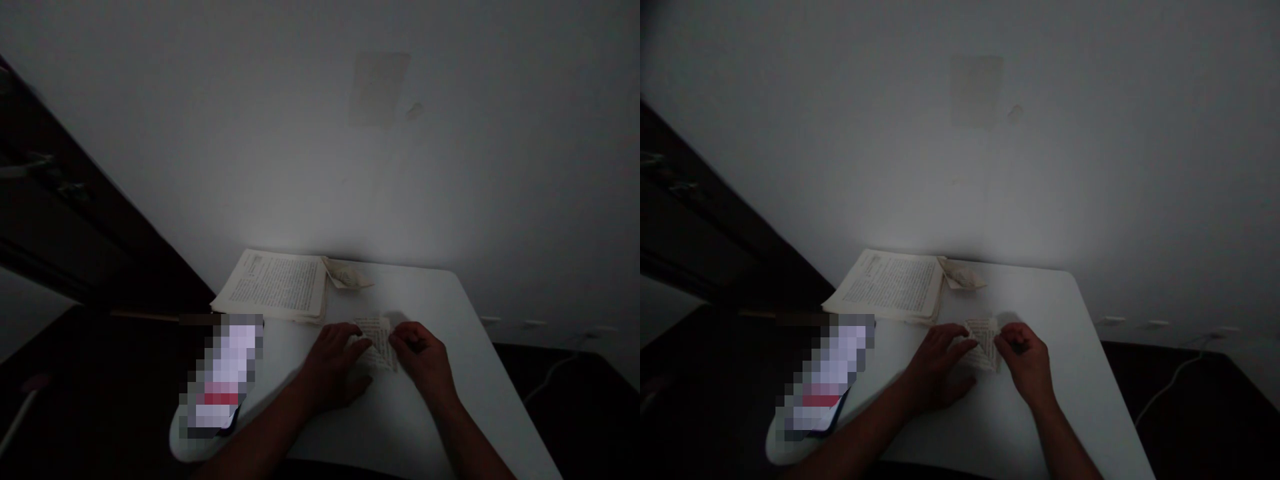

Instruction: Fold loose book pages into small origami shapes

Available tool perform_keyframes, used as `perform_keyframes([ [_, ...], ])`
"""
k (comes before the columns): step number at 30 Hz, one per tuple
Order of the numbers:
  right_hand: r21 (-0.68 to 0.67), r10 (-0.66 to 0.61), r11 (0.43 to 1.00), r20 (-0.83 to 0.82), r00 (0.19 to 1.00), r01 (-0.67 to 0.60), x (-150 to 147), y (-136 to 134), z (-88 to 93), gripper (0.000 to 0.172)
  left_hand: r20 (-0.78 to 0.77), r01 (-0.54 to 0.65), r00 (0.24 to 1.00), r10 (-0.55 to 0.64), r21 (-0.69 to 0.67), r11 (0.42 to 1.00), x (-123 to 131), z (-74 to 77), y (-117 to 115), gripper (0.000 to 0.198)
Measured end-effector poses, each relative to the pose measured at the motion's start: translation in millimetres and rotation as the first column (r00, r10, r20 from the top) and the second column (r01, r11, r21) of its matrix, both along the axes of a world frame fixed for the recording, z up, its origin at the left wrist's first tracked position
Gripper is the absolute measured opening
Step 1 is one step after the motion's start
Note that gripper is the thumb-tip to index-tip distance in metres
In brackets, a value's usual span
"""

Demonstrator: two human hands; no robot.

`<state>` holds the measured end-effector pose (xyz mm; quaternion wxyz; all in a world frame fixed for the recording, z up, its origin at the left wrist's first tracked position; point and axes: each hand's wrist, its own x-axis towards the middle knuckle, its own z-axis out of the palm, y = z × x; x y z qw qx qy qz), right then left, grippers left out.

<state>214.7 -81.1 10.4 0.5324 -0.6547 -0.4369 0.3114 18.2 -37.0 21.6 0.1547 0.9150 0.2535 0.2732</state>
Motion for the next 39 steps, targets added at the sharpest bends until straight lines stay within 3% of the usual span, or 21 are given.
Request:
perform_keyframes([
  [6,0.016,0.131,0.991,-0.042,0.991,-0.130,-5,-2,4.4,0.019,-0.049,0.010,0.999,-0.007,0.060,0.998,4,-8.1,5,0.053],
  [14,0.039,0.139,0.990,-0.064,0.988,-0.136,-4,-4,0.4,0.017,0.006,0.024,1.000,-0.025,0.149,0.989,1,-18.5,11,0.035],
  [21,0.100,0.092,0.989,0.145,0.985,-0.107,2,-5,-9.7,0.024,0.060,0.020,0.998,-0.028,0.117,0.993,-3,-20.7,11,0.035],
  [26,0.120,0.174,0.969,0.288,0.942,-0.216,-1,-4,-4.6,0.034,0.112,0.059,0.991,-0.072,0.110,0.992,-5,-18.5,12,0.035],
  [34,0.132,0.231,0.949,0.331,0.915,-0.288,1,-6,-2.7,0.039,0.187,0.078,0.979,-0.084,0.042,0.996,-6,-15.1,13,0.035],
  [39,0.121,0.219,0.956,0.311,0.925,-0.267,0,-5,-1.4,0.014,0.196,0.049,0.979,-0.049,0.006,0.999,-7,-14.5,14,0.035],
])
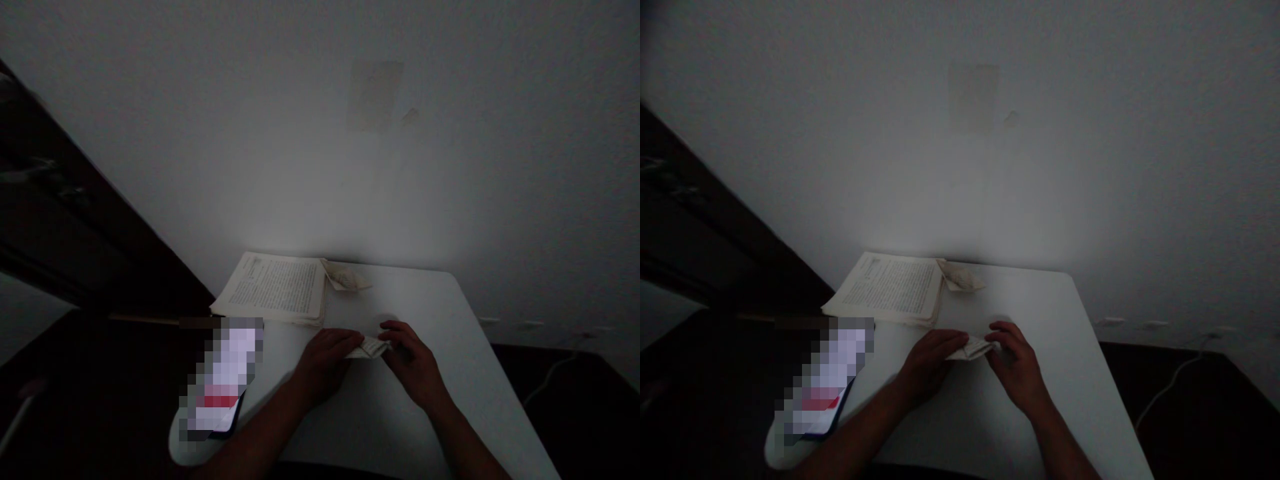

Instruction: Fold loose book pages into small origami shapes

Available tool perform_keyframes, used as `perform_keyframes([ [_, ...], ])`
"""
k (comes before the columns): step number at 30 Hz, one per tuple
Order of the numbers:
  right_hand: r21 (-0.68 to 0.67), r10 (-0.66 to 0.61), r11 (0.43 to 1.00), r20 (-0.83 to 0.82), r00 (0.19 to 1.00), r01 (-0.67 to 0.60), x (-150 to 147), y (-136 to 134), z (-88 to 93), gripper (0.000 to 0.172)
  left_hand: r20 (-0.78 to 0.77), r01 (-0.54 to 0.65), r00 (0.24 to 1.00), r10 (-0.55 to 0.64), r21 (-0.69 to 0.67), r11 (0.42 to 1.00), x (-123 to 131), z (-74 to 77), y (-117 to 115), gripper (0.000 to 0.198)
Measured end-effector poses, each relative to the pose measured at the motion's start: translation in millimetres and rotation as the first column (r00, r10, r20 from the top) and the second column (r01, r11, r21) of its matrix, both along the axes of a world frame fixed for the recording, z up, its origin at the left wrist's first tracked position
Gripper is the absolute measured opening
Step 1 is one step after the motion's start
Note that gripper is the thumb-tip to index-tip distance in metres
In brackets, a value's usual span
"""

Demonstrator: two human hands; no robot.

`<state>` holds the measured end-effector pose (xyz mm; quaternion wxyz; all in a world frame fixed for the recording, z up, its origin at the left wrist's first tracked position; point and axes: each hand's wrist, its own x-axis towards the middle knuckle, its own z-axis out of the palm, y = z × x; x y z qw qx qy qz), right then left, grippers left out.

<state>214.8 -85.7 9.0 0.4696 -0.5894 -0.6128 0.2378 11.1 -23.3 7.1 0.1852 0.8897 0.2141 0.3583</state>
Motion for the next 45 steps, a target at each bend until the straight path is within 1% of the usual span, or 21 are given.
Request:
perform_keyframes([
  [2,0.003,-0.013,1.000,-0.027,1.000,0.013,0,0,1.0,0.010,-0.013,-0.013,1.000,0.013,-0.013,1.000,0,1.3,-1,0.035],
  [6,-0.022,-0.054,0.998,-0.153,0.987,0.051,-1,-2,1.5,0.014,-0.053,-0.059,0.997,0.054,-0.088,0.994,-4,2.2,-6,0.038],
  [8,-0.087,-0.116,0.991,-0.233,0.966,0.098,-1,-3,1.1,0.019,-0.058,-0.069,0.996,0.062,-0.124,0.990,-6,0.5,-7,0.047],
  [11,-0.172,-0.212,0.972,-0.322,0.923,0.163,-1,-4,-0.2,0.028,-0.065,-0.087,0.995,0.077,-0.169,0.982,-7,-4.1,-7,0.066],
  [14,-0.180,-0.274,0.958,-0.357,0.893,0.222,0,-3,-1.5,0.034,-0.043,-0.104,0.994,0.097,-0.184,0.977,-5,-7.1,-4,0.073],
  [16,-0.182,-0.293,0.953,-0.346,0.891,0.243,-1,-3,-1.9,0.038,-0.017,-0.131,0.991,0.130,-0.141,0.981,-3,-6.0,-3,0.069],
  [19,-0.182,-0.278,0.956,-0.327,0.903,0.228,-2,0,-1.8,0.041,-0.002,-0.190,0.982,0.190,-0.034,0.981,0,-0.6,-4,0.047],
  [22,-0.184,-0.240,0.964,-0.306,0.921,0.190,-4,4,-1.7,0.040,-0.012,-0.160,0.987,0.161,0.074,0.984,1,3.9,-5,0.022],
  [24,-0.202,-0.224,0.964,-0.282,0.933,0.170,-4,6,-1.4,0.038,-0.051,-0.124,0.990,0.131,0.127,0.984,2,4.5,-5,0.014],
  [26,-0.203,-0.220,0.964,-0.232,0.947,0.174,-2,7,-0.6,0.036,-0.105,-0.118,0.985,0.134,0.148,0.982,3,3.4,-3,0.010],
  [28,-0.164,-0.205,0.970,-0.168,0.964,0.178,1,7,0.5,0.033,-0.142,-0.129,0.978,0.151,0.156,0.979,3,1.7,-1,0.010],
  [30,-0.128,-0.190,0.976,-0.118,0.975,0.175,3,5,0.7,0.031,-0.148,-0.138,0.976,0.161,0.155,0.978,3,0.1,-1,0.010],
  [33,-0.144,-0.206,0.971,-0.116,0.972,0.189,4,5,-1.9,0.032,-0.146,-0.134,0.977,0.154,0.135,0.982,4,-1.5,-1,0.012],
  [37,-0.162,-0.207,0.971,-0.199,0.958,0.176,1,8,-5.4,0.037,-0.159,-0.131,0.976,0.149,0.118,0.984,5,-1.3,-4,0.026],
  [41,-0.254,-0.193,0.960,-0.277,0.941,0.122,-2,11,-4.6,0.035,-0.168,-0.107,0.978,0.126,0.114,0.988,5,1.8,-4,0.027],
  [45,-0.298,-0.254,0.945,-0.396,0.882,0.138,2,13,-3.6,0.036,-0.157,-0.085,0.983,0.098,0.089,0.992,3,3.4,-4,0.037],
])
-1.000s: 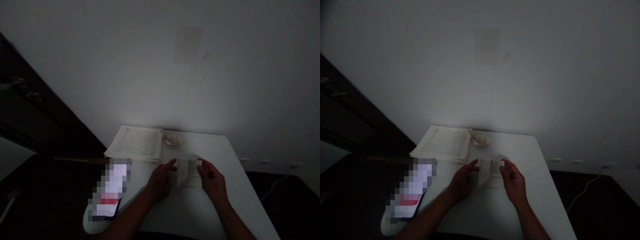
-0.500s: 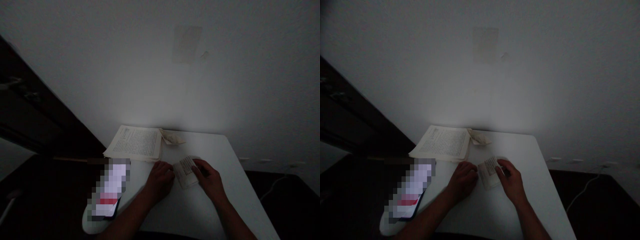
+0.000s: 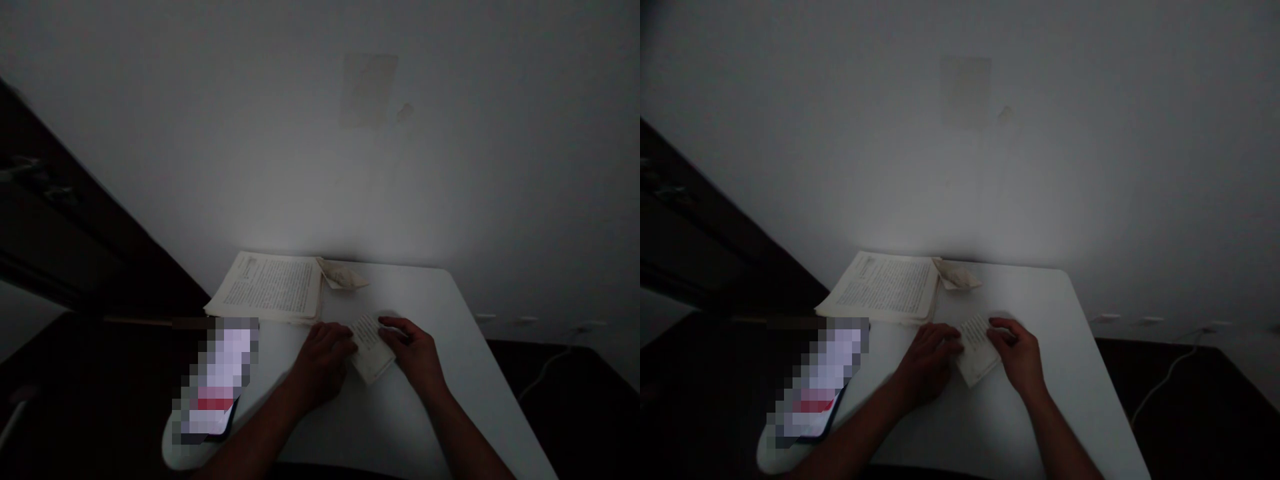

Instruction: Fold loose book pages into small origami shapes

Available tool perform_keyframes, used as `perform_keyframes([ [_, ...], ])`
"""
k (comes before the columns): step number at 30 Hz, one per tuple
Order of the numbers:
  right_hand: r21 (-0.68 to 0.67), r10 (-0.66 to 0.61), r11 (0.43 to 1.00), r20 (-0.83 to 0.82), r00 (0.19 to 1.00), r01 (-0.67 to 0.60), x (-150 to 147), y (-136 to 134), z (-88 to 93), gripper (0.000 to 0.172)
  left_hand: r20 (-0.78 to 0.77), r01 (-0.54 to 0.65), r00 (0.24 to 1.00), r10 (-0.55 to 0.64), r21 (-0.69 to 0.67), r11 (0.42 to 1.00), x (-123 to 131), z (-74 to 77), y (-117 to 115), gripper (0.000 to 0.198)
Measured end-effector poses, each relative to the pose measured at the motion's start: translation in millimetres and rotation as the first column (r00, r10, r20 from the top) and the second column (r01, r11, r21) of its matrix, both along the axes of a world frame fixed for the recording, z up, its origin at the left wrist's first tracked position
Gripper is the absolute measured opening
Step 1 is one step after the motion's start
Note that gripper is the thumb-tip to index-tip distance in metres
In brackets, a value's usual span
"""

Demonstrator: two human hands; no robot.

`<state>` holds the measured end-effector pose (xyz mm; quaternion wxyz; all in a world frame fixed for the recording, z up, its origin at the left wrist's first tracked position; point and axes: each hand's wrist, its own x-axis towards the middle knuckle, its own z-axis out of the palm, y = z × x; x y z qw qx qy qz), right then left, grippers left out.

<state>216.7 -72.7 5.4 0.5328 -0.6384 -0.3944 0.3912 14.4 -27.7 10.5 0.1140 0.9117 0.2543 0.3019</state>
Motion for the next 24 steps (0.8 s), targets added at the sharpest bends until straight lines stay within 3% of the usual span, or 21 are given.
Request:
perform_keyframes([
  [2,-0.010,-0.021,1.000,-0.034,0.999,0.021,1,0,0.6,0.035,0.023,0.006,1.000,-0.006,0.001,1.000,0,-0.3,0,0.039],
  [5,-0.019,0.044,0.999,-0.017,0.999,-0.045,-1,0,2.1,0.032,0.053,-0.014,0.999,0.012,0.034,0.999,1,-1.7,2,0.026],
  [9,0.063,0.097,0.992,0.201,0.975,-0.112,-2,-3,4.1,0.025,0.041,-0.047,0.998,0.044,0.057,0.997,1,-4.9,5,0.014],
  [12,0.193,0.080,0.962,0.472,0.878,-0.192,5,-8,4.8,0.019,-0.006,-0.078,0.997,0.078,0.045,0.996,-1,-6.6,6,0.013],
  [15,0.213,0.147,0.909,0.644,0.751,-0.360,11,-14,6.1,0.020,-0.057,-0.107,0.992,0.109,0.037,0.994,-2,-6.0,6,0.011],
  [20,0.146,0.214,0.851,0.781,0.587,-0.505,9,-20,10.7,0.023,-0.118,-0.120,0.985,0.123,0.033,0.992,-2,-3.2,5,0.010],
  [24,0.088,0.255,0.835,0.813,0.523,-0.544,5,-19,12.9,0.024,-0.143,-0.141,0.979,0.142,0.020,0.990,-3,-3.1,4,0.011],
])
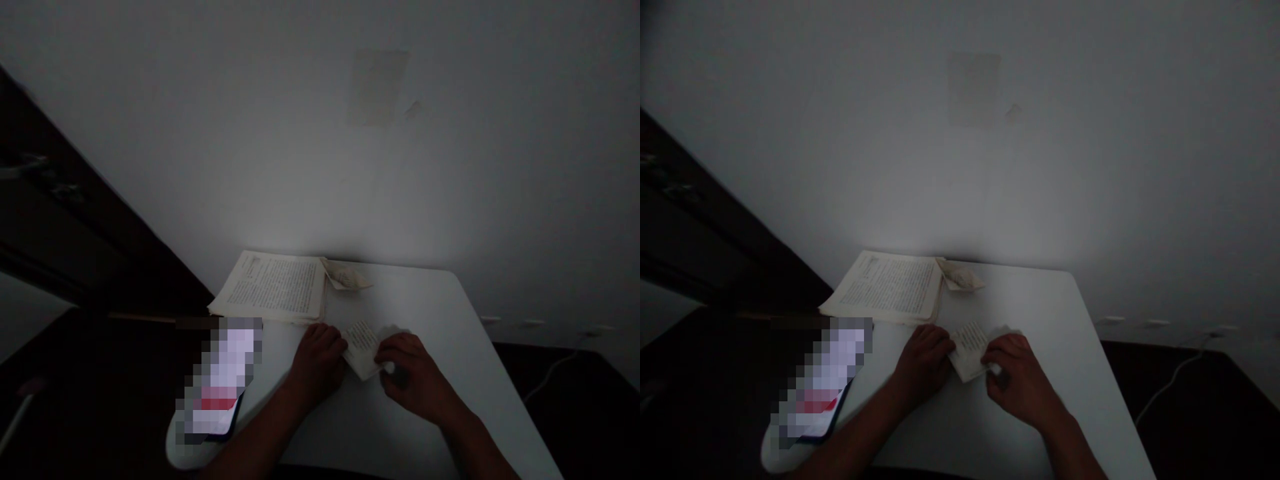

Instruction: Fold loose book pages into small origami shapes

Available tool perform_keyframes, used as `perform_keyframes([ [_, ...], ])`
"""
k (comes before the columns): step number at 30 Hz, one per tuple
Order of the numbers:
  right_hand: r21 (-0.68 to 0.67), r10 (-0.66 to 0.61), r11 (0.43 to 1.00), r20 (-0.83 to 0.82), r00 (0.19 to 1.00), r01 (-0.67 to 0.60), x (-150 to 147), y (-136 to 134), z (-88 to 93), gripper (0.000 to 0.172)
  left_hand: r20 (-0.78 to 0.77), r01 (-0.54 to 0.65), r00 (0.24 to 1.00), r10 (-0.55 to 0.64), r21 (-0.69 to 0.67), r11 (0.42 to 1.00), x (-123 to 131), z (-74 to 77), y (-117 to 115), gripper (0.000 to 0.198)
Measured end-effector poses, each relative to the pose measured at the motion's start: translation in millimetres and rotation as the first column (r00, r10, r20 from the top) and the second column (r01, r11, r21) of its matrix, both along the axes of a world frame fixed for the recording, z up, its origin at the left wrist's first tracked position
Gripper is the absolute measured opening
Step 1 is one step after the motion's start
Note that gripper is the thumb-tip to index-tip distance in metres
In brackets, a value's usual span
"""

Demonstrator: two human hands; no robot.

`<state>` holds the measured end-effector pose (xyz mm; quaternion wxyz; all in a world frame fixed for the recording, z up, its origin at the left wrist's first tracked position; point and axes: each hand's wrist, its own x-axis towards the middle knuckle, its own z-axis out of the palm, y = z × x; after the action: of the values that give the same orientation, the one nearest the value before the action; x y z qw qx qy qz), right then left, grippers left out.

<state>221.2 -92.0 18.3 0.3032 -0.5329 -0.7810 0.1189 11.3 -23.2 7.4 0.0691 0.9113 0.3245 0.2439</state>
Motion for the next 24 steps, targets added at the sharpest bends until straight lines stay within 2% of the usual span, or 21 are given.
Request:
perform_keyframes([
  [5,0.036,-0.032,0.999,0.040,0.999,0.030,2,2,-0.8,0.018,0.013,0.002,1.000,-0.002,-0.019,1.000,-2,1.4,1,0.009],
  [9,0.010,-0.062,0.998,0.078,0.995,0.061,3,2,-0.1,0.013,0.008,-0.006,1.000,0.007,-0.034,0.999,-3,6.8,1,0.006],
  [14,-0.022,-0.116,0.993,0.094,0.989,0.118,1,3,-1.3,0.016,-0.058,-0.094,0.994,0.092,-0.029,0.995,-3,10.9,0,0.009],
  [24,-0.061,-0.219,0.972,0.108,0.970,0.227,-5,8,-3.0,0.024,-0.133,-0.217,0.966,0.222,0.055,0.975,3,1.5,0,0.016],
])
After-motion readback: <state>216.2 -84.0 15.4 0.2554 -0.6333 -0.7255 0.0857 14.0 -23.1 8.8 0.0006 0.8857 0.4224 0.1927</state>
